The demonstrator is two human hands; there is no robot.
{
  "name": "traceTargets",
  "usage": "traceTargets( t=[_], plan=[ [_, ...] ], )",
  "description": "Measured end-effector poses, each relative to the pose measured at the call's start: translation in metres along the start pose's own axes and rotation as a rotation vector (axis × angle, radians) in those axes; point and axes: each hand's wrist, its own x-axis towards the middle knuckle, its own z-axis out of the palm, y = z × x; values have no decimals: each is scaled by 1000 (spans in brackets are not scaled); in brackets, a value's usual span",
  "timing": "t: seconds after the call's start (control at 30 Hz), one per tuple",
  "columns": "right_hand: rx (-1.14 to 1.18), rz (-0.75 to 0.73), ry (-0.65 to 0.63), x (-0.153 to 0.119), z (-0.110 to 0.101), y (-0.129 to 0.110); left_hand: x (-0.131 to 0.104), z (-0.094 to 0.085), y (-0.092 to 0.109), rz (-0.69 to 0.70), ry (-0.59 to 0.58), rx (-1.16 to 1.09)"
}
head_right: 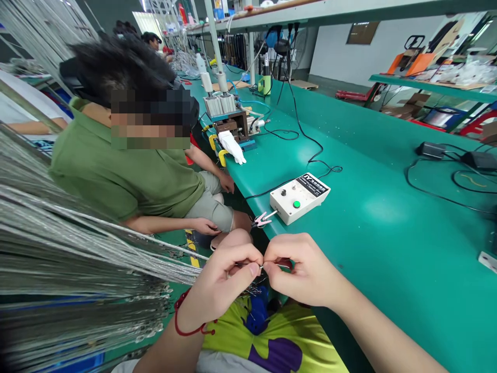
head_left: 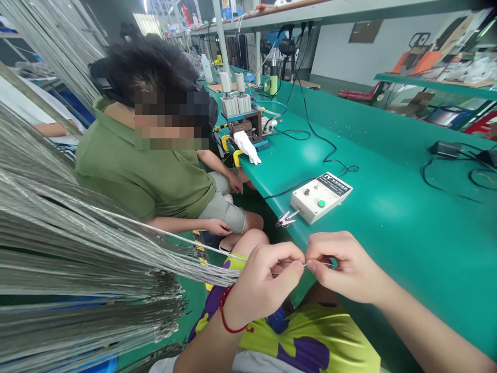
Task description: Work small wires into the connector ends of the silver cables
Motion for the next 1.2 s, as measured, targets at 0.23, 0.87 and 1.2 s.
traceTargets(
  t=[0.23,0.87,1.2],
  plan=[
    [-33,-65,-38,-1,-6,8,-2,-3,-8,-39,-37,51],
    [-87,-16,5,-12,2,-36,9,-4,-1,85,-8,-69],
    [-363,-204,81,-7,-14,-1,3,2,3,3,138,34]
  ],
)
